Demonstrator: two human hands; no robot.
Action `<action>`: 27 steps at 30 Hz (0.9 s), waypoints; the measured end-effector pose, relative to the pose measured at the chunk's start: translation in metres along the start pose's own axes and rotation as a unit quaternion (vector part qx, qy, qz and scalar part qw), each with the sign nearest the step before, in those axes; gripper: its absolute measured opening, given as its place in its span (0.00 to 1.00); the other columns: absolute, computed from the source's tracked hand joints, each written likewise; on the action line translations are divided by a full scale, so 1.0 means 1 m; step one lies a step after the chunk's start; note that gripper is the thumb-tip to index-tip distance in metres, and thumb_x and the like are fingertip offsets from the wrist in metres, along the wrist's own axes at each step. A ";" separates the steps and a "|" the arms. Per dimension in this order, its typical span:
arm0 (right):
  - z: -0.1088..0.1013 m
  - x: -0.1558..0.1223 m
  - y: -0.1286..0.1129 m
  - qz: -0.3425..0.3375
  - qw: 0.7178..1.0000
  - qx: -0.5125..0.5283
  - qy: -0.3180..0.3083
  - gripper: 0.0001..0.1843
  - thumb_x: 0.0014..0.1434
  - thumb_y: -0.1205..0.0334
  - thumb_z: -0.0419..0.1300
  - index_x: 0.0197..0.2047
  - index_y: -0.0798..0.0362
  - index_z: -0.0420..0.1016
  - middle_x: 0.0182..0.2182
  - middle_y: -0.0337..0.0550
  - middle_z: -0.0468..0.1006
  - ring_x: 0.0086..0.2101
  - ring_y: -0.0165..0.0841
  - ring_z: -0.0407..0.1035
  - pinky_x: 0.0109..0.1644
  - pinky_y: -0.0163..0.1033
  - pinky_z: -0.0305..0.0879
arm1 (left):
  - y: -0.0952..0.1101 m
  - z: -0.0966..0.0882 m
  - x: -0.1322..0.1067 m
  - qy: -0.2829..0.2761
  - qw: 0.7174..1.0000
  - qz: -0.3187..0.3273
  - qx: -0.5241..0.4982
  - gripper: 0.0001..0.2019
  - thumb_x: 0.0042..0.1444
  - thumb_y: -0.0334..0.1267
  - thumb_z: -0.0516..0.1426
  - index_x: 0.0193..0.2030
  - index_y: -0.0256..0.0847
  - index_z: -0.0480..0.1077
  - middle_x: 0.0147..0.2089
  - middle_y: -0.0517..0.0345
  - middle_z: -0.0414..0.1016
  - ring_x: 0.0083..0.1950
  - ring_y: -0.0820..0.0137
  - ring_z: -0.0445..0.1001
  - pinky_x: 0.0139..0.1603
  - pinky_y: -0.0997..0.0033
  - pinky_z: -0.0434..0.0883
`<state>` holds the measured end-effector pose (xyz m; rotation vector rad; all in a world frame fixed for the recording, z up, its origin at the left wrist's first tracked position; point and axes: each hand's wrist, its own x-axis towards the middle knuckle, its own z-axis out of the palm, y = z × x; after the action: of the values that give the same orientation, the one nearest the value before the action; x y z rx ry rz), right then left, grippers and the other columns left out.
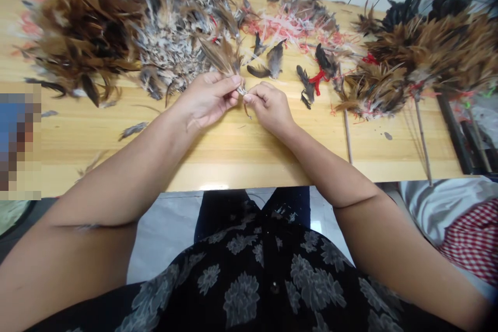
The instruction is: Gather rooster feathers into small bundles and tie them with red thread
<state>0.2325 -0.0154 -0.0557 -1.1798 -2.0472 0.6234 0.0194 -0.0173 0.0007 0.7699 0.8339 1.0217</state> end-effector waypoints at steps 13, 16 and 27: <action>-0.001 0.000 -0.009 0.025 0.993 0.115 -0.016 0.34 0.86 0.25 0.67 0.47 0.49 0.88 0.44 0.45 0.88 0.50 0.41 0.82 0.65 0.47 0.80 | -0.001 -0.001 -0.004 -0.025 0.999 0.017 0.019 0.20 0.78 0.27 0.82 0.34 0.40 0.85 0.32 0.59 0.81 0.34 0.73 0.79 0.39 0.76 0.77; -0.005 0.005 -0.005 0.056 0.976 0.210 -0.024 0.39 0.78 0.18 0.72 0.47 0.50 0.87 0.45 0.45 0.89 0.50 0.40 0.82 0.64 0.46 0.81 | 0.004 -0.004 -0.002 0.013 1.000 0.021 0.008 0.20 0.75 0.27 0.84 0.35 0.40 0.84 0.33 0.60 0.82 0.33 0.73 0.81 0.38 0.76 0.78; -0.006 0.007 -0.012 0.087 0.953 0.290 -0.013 0.40 0.69 0.18 0.80 0.39 0.48 0.79 0.41 0.43 0.88 0.50 0.38 0.83 0.64 0.45 0.84 | 0.002 0.004 -0.006 -0.006 1.000 -0.006 0.017 0.19 0.78 0.26 0.82 0.35 0.38 0.85 0.35 0.56 0.85 0.33 0.76 0.80 0.37 0.79 0.79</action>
<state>0.2285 -0.0147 -0.0416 -0.9953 -1.6140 1.2313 0.0202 -0.0231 0.0060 0.7974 0.8466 0.9950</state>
